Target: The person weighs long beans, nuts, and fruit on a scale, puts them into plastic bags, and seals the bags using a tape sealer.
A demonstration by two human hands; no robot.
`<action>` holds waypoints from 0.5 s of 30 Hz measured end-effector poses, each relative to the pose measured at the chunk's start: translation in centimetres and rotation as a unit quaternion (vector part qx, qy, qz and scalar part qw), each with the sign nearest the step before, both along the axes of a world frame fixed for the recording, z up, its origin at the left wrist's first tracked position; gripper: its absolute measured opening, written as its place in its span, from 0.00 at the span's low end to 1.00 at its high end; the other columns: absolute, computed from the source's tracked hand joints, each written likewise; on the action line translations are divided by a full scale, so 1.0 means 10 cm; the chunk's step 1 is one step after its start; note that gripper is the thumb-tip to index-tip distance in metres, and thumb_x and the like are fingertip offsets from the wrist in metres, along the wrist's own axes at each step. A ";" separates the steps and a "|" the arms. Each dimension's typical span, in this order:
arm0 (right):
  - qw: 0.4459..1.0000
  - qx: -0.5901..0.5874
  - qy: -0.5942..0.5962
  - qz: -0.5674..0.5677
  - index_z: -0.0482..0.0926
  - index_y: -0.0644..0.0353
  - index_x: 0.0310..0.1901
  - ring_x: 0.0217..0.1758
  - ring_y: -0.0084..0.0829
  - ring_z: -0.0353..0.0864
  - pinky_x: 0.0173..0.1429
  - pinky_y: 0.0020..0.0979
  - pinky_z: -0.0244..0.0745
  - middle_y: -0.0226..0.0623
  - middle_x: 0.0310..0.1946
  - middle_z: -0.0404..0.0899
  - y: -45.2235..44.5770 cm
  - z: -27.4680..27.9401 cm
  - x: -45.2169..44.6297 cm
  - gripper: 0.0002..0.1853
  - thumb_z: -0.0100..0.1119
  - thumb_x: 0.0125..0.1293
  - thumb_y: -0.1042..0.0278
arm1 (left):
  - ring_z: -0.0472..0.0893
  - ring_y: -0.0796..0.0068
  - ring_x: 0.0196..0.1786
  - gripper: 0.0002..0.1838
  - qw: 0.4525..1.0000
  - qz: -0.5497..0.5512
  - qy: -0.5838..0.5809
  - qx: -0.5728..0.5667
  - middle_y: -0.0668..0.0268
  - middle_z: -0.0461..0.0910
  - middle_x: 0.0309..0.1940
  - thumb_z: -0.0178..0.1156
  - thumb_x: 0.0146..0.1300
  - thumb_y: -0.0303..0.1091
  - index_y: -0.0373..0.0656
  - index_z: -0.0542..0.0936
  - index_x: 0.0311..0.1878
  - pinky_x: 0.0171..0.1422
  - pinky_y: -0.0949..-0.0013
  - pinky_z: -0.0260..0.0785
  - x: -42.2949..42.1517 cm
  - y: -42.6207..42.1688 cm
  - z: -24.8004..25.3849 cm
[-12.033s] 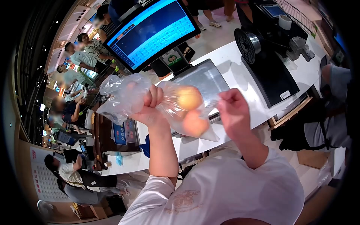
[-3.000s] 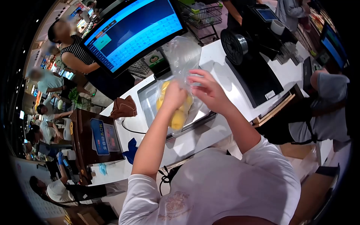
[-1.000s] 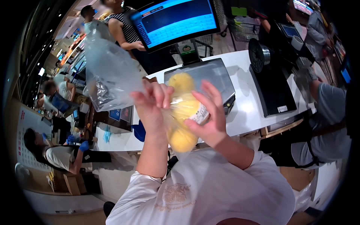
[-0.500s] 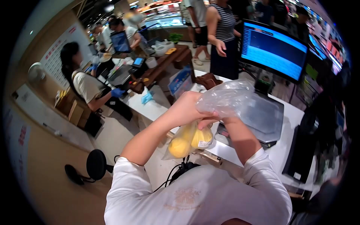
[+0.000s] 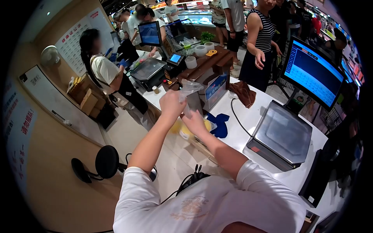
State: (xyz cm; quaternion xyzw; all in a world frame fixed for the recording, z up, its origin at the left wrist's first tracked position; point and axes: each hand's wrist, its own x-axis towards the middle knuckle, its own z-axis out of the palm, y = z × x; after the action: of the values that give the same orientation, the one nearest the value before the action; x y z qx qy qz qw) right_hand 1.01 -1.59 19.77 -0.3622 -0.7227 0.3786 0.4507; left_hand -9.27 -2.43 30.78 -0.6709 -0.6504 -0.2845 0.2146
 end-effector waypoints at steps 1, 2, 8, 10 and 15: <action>0.999 0.026 0.011 -0.042 0.80 0.63 0.40 0.43 0.46 0.80 0.67 0.47 0.60 0.46 0.33 0.82 0.04 -0.04 -0.07 0.14 0.57 0.64 0.59 | 0.79 0.62 0.40 0.10 0.999 -0.033 0.018 0.006 0.65 0.79 0.29 0.69 0.40 0.34 0.42 0.82 0.27 0.44 0.59 0.70 -0.11 0.09 0.01; 0.995 0.053 0.022 -0.085 0.80 0.64 0.40 0.43 0.49 0.79 0.68 0.49 0.59 0.47 0.35 0.82 0.09 -0.07 -0.14 0.14 0.57 0.64 0.59 | 0.78 0.63 0.42 0.10 0.998 -0.044 0.040 0.032 0.66 0.79 0.31 0.68 0.40 0.34 0.42 0.83 0.27 0.46 0.59 0.69 -0.20 0.19 0.02; 0.968 0.068 0.072 -0.229 0.80 0.62 0.34 0.43 0.49 0.78 0.66 0.50 0.59 0.47 0.33 0.81 0.54 -0.14 -0.65 0.13 0.56 0.65 0.60 | 0.79 0.67 0.49 0.08 0.987 -0.039 0.091 0.123 0.69 0.82 0.40 0.63 0.46 0.32 0.46 0.84 0.32 0.57 0.58 0.63 -0.53 0.86 -0.07; 0.968 0.051 0.051 -0.239 0.80 0.62 0.34 0.41 0.49 0.79 0.64 0.50 0.62 0.47 0.31 0.80 0.69 -0.19 -0.73 0.13 0.55 0.66 0.60 | 0.80 0.66 0.48 0.08 0.993 -0.024 0.068 0.089 0.66 0.83 0.39 0.63 0.47 0.32 0.46 0.84 0.32 0.60 0.56 0.63 -0.58 1.02 -0.13; 0.967 0.039 -0.007 -0.251 0.83 0.61 0.32 0.33 0.53 0.79 0.57 0.48 0.70 0.52 0.23 0.78 1.03 -0.42 -0.94 0.12 0.52 0.65 0.63 | 0.81 0.59 0.41 0.07 0.999 0.034 0.023 -0.016 0.61 0.83 0.32 0.62 0.50 0.32 0.45 0.83 0.33 0.60 0.54 0.64 -0.55 1.11 -0.13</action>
State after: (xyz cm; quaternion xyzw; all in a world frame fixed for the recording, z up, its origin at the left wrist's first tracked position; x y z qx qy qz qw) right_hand -8.41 8.69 15.56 -0.5173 -0.6257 0.2224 0.5399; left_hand -14.72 8.69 29.47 -0.6583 -0.6721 -0.2509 0.2278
